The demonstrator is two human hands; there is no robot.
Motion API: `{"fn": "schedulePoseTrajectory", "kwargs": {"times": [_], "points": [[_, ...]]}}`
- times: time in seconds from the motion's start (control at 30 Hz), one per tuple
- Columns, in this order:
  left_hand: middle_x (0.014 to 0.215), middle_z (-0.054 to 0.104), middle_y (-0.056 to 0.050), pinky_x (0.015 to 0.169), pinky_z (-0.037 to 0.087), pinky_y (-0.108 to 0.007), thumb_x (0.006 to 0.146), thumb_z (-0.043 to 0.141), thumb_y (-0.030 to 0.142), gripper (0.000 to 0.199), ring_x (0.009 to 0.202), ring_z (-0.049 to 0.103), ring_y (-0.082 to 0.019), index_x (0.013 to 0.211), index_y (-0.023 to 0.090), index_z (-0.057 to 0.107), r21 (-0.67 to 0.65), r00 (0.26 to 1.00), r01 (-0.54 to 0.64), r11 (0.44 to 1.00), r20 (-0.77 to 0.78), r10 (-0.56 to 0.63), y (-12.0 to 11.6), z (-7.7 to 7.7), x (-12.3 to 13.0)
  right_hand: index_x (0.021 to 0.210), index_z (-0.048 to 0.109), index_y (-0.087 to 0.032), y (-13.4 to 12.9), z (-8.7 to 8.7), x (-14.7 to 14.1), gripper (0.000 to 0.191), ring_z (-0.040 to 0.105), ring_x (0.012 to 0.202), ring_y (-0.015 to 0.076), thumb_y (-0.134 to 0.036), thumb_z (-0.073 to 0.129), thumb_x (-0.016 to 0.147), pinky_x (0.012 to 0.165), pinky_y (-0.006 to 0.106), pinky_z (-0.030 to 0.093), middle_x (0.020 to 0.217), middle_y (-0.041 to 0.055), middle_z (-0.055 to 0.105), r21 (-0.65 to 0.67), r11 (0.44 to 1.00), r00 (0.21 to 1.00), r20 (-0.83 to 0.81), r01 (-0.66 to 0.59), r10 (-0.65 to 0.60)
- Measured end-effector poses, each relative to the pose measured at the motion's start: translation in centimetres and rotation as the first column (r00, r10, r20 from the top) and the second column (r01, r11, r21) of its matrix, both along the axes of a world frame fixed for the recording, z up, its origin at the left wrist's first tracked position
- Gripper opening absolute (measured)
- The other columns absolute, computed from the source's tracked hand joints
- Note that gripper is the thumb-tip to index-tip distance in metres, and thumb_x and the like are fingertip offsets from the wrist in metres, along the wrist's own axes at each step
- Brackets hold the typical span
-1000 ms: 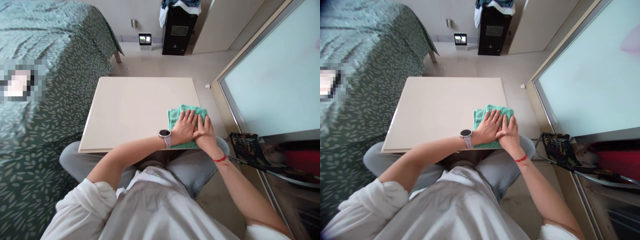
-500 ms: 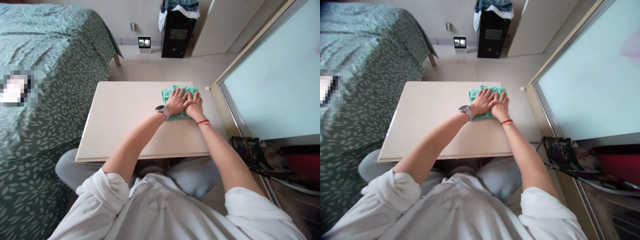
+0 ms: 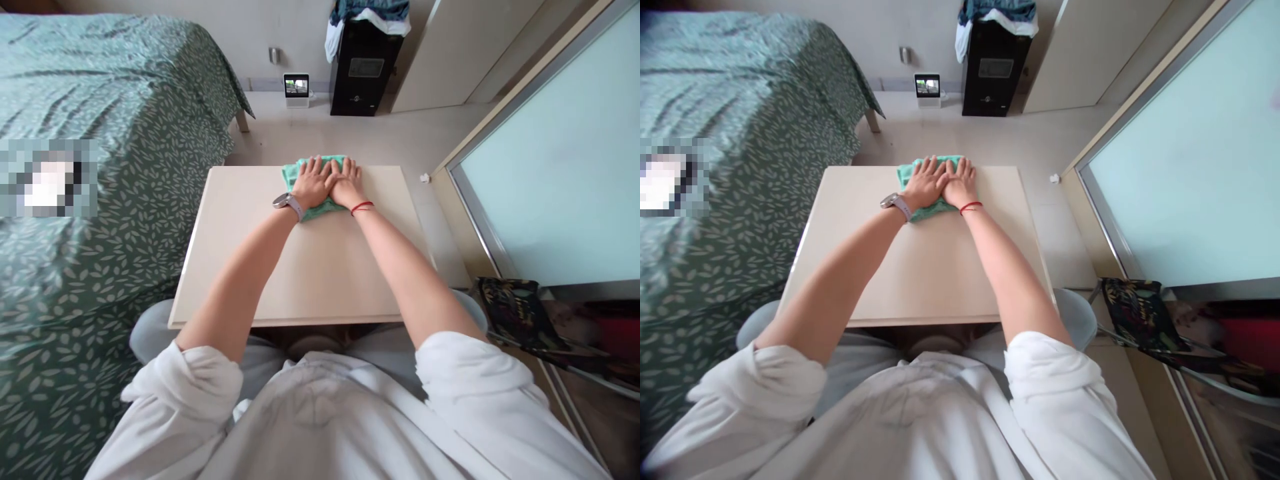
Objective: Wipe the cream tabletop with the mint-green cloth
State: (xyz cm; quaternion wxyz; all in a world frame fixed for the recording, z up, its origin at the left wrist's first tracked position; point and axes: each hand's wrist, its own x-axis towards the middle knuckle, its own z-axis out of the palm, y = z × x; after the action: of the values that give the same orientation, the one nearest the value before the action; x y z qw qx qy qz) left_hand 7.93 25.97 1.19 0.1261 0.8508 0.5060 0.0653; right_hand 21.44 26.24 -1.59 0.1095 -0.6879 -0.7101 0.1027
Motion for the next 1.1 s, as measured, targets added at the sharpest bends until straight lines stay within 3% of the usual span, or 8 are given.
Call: {"fn": "schedulePoseTrajectory", "kwargs": {"times": [0.13,0.3,0.43,0.57,0.7,0.8,0.87,1.1], "points": [[0.191,0.020,-0.026,0.144,0.010,-0.063,0.119,0.021,0.039,0.073,0.181,0.014,-0.041,0.182,0.004,0.034,0.021,0.994,-0.110,0.994,-0.013,0.110,1.0,-0.4,-8.2,0.179,0.039,-0.003,1.7,0.4,-8.1,0.066,0.027,0.177,0.0432,-0.021,0.031,0.117,0.138,0.076,0.018,0.186,0.0331,0.034,0.026,0.994,0.993,-0.036,-0.107,0.108],[0.192,0.022,-0.022,0.144,0.010,-0.062,0.116,0.019,0.048,0.079,0.181,0.015,-0.039,0.182,0.008,0.036,0.053,0.972,-0.234,0.971,0.019,0.233,1.2,-1.2,-16.6,0.179,0.041,-0.004,1.5,2.2,-16.4,0.063,0.030,0.177,0.0409,-0.018,0.031,0.118,0.141,0.074,0.019,0.186,0.0306,0.037,0.019,0.980,0.979,-0.026,-0.200,0.201],[0.192,0.023,-0.019,0.144,0.012,-0.064,0.115,0.019,0.052,0.080,0.180,0.017,-0.039,0.182,0.011,0.037,0.060,0.943,-0.333,0.941,0.041,0.331,0.5,-1.5,-20.9,0.178,0.041,-0.002,0.8,3.3,-20.6,0.060,0.032,0.177,0.0354,-0.020,0.036,0.120,0.143,0.066,0.020,0.187,0.0297,0.033,0.019,0.966,0.966,-0.031,-0.257,0.257],[0.191,0.026,-0.022,0.142,0.017,-0.070,0.116,0.022,0.056,0.080,0.180,0.018,-0.042,0.179,0.010,0.038,0.061,0.926,-0.374,0.925,0.066,0.371,-1.8,-1.5,-23.6,0.175,0.027,0.011,-0.4,3.8,-22.3,0.061,0.018,0.177,0.0398,-0.020,0.025,0.122,0.141,0.061,0.015,0.185,0.0341,0.021,-0.004,0.896,0.896,-0.011,-0.445,0.444],[0.188,0.029,-0.027,0.138,0.025,-0.073,0.116,0.018,0.061,0.083,0.178,0.020,-0.046,0.178,0.009,0.037,0.049,0.906,-0.424,0.904,0.016,0.424,-5.0,-1.2,-23.6,0.178,0.040,-0.003,-1.8,3.9,-22.1,0.059,0.018,0.180,0.0363,-0.024,0.040,0.123,0.145,0.053,0.015,0.190,0.0261,0.021,-0.017,0.830,0.830,-0.024,-0.557,0.557],[0.189,0.022,-0.032,0.131,0.036,-0.077,0.115,0.020,0.060,0.084,0.174,0.027,-0.054,0.179,0.008,0.035,0.043,0.831,-0.551,0.833,-0.061,0.553,-6.7,-0.5,-21.6,0.182,0.038,-0.010,-2.3,3.6,-21.3,0.063,0.016,0.181,0.0338,-0.025,0.039,0.121,0.148,0.050,0.012,0.193,0.0216,0.020,-0.037,0.807,0.808,-0.024,-0.590,0.589],[0.189,0.020,-0.034,0.130,0.034,-0.080,0.114,0.023,0.058,0.084,0.173,0.027,-0.058,0.179,0.007,0.037,0.047,0.805,-0.584,0.810,-0.094,0.586,-7.2,0.0,-19.9,0.183,0.036,-0.011,-2.3,3.2,-20.4,0.065,0.015,0.182,0.0328,-0.024,0.037,0.119,0.148,0.053,0.011,0.194,0.0198,0.019,-0.047,0.809,0.810,-0.025,-0.587,0.586],[0.190,0.019,-0.032,0.137,0.018,-0.078,0.117,0.019,0.061,0.085,0.177,0.014,-0.055,0.180,0.006,0.035,0.041,0.875,-0.467,0.883,-0.122,0.469,-5.5,0.6,-12.3,0.183,0.037,-0.012,-0.8,1.3,-12.9,0.069,0.015,0.182,0.0321,-0.027,0.037,0.116,0.149,0.057,0.008,0.195,0.0155,0.020,-0.040,0.878,0.877,-0.100,-0.476,0.471]]}}
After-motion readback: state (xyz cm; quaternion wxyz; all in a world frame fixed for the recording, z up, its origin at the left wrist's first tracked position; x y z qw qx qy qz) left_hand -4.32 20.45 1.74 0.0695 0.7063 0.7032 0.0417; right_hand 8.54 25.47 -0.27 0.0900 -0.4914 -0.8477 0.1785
